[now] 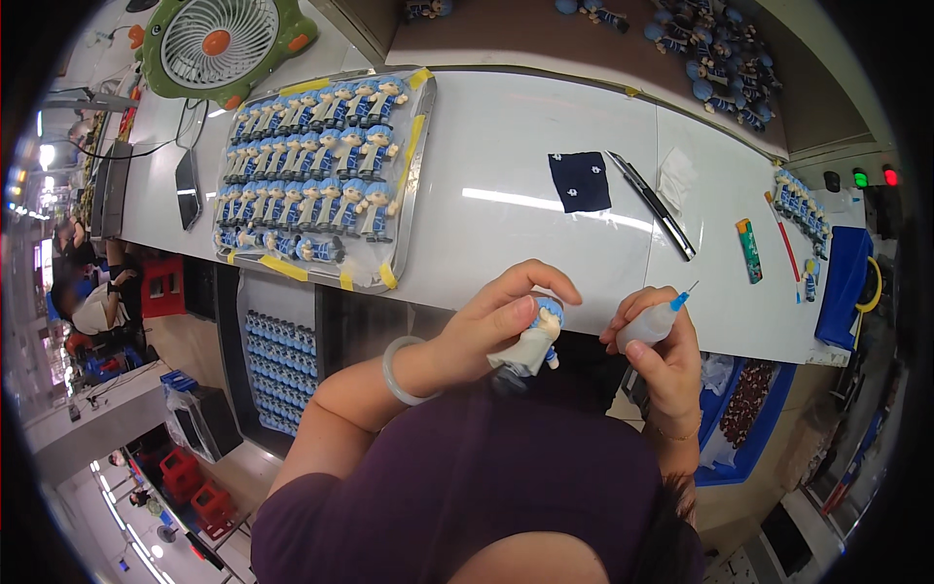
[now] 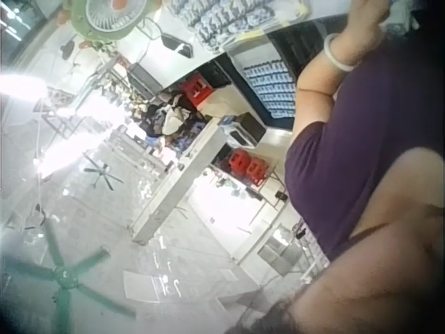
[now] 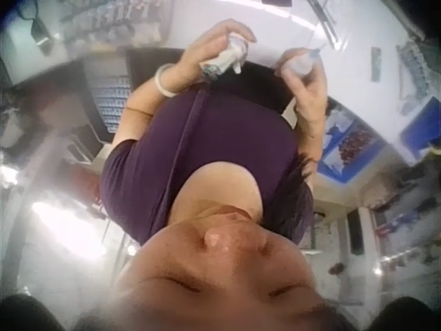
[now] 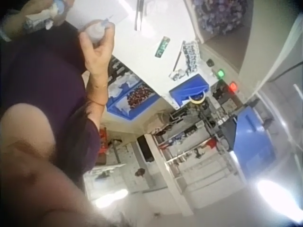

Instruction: The person applies glue from a bottle to small anime-style figurines and assembles them by hand.

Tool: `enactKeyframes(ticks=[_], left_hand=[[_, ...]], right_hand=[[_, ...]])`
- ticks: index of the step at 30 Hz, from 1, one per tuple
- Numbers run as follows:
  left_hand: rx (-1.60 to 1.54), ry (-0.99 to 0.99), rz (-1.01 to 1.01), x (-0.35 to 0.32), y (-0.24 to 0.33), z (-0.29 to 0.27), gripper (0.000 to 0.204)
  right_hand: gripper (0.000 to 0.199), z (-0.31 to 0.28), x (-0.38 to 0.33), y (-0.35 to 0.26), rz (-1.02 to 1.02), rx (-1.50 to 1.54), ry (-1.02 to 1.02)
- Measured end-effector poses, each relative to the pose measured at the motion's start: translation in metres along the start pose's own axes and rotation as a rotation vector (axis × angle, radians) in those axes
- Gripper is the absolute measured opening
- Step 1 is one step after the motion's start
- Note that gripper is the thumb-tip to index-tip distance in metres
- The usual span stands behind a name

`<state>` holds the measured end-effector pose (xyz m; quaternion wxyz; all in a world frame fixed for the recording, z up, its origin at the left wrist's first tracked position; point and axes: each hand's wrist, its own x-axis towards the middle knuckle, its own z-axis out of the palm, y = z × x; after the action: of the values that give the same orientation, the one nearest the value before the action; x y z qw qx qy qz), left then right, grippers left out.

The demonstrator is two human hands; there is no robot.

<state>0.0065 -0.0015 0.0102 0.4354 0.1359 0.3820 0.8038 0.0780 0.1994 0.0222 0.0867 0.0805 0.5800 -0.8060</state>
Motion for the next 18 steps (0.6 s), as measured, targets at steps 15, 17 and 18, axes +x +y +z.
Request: enactKeyframes(ticks=[15,17,18], left_hand=[[0.237,0.103,0.293,0.001,-0.02,-0.001,0.027],[0.293,0.12,0.412,0.006,-0.026,-0.002,0.028],[0.436,0.133,0.503,0.007,-0.031,-0.004,0.032]], right_hand=[[0.024,0.005,-0.002,0.005,0.031,0.085,-0.006],[0.025,0.002,-0.001,0.011,-0.018,0.142,0.01],[0.026,0.002,0.0,0.013,-0.068,0.198,0.028]])
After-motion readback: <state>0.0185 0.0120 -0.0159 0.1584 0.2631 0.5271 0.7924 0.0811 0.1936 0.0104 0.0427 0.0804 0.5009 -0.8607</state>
